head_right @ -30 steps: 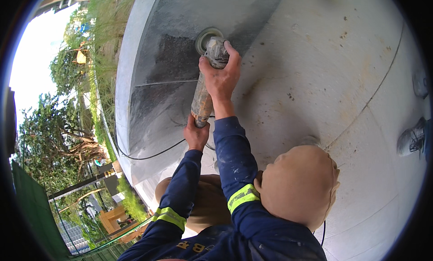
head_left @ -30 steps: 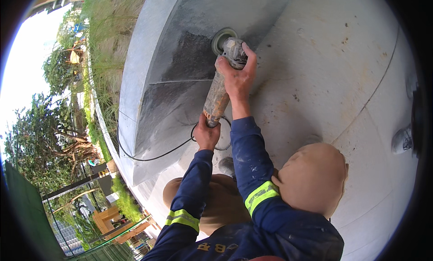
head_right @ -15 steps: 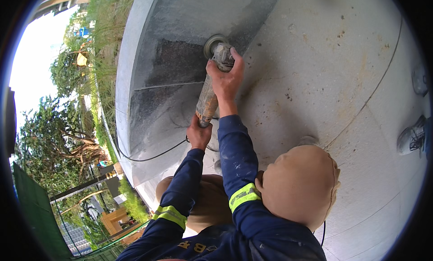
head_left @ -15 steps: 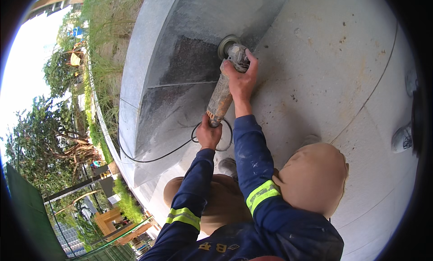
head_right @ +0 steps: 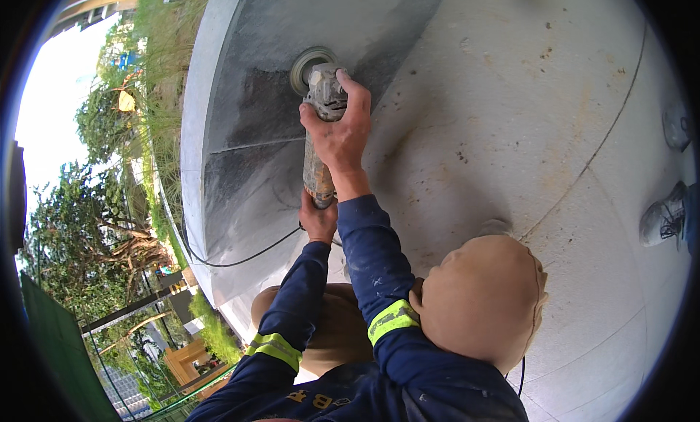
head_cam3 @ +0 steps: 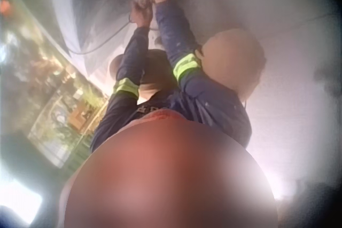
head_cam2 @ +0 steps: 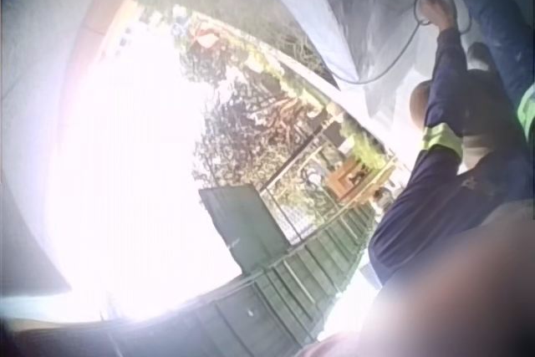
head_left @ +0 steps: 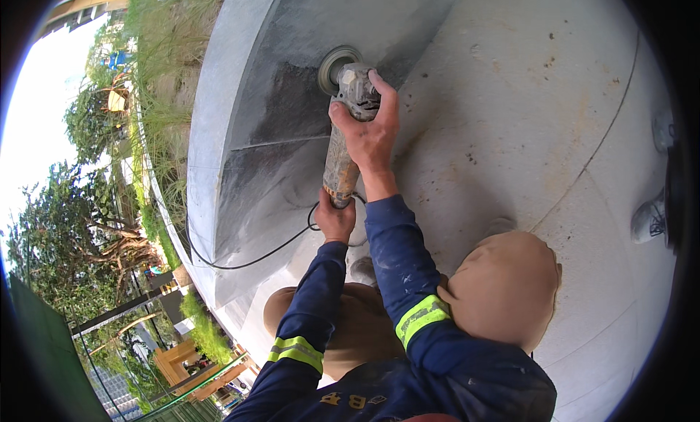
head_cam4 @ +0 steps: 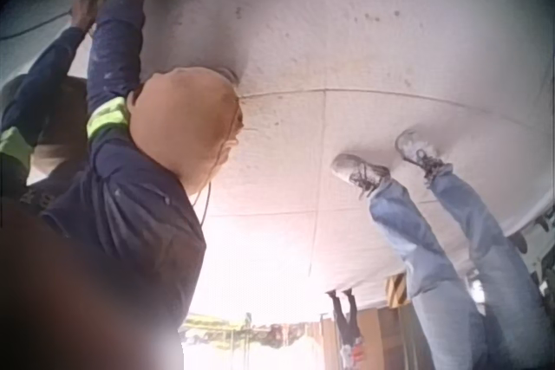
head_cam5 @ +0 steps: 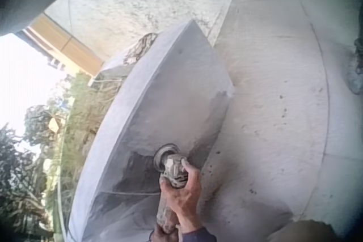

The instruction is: The person uses an angle grinder to smooth the vertical face of a curved concrete planter. They hold the tool with both hands and move it along the surface, generating dust. The task continues for the duration of the clip.

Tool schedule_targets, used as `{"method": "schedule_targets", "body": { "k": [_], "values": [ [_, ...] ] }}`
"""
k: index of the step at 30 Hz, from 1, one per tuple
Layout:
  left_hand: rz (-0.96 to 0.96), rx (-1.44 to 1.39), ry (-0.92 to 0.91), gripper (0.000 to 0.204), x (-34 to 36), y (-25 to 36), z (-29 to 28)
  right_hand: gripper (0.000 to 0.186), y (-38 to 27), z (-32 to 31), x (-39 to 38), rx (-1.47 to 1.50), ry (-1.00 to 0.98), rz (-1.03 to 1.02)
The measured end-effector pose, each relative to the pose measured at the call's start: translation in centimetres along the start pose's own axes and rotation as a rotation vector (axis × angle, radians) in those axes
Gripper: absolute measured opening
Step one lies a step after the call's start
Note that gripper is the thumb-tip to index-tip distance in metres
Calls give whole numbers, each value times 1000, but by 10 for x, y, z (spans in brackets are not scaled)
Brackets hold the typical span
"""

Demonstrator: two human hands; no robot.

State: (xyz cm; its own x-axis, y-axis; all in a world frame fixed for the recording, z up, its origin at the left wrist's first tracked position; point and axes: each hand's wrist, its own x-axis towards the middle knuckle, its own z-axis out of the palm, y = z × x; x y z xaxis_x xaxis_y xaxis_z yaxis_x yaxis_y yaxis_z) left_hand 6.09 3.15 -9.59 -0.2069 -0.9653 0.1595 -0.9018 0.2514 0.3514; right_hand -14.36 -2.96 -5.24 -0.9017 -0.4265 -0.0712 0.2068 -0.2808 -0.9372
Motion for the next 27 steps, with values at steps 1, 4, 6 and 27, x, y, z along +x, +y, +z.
{"method": "schedule_targets", "body": {
  "k": [1,4,6,27],
  "values": [
    [5,26,-27,44,1,-1,1,70,7,-2,3,-5,14,17],
    [-63,127,-172,37,1,20,5,70,43,-23,16,-70,96,166],
    [-81,169,-221,38,0,21,5,70,50,-29,19,-81,110,251],
    [109,-299,-129,49,8,90,-130,77,-150,-22,-13,109,22,-131]
  ]
}}
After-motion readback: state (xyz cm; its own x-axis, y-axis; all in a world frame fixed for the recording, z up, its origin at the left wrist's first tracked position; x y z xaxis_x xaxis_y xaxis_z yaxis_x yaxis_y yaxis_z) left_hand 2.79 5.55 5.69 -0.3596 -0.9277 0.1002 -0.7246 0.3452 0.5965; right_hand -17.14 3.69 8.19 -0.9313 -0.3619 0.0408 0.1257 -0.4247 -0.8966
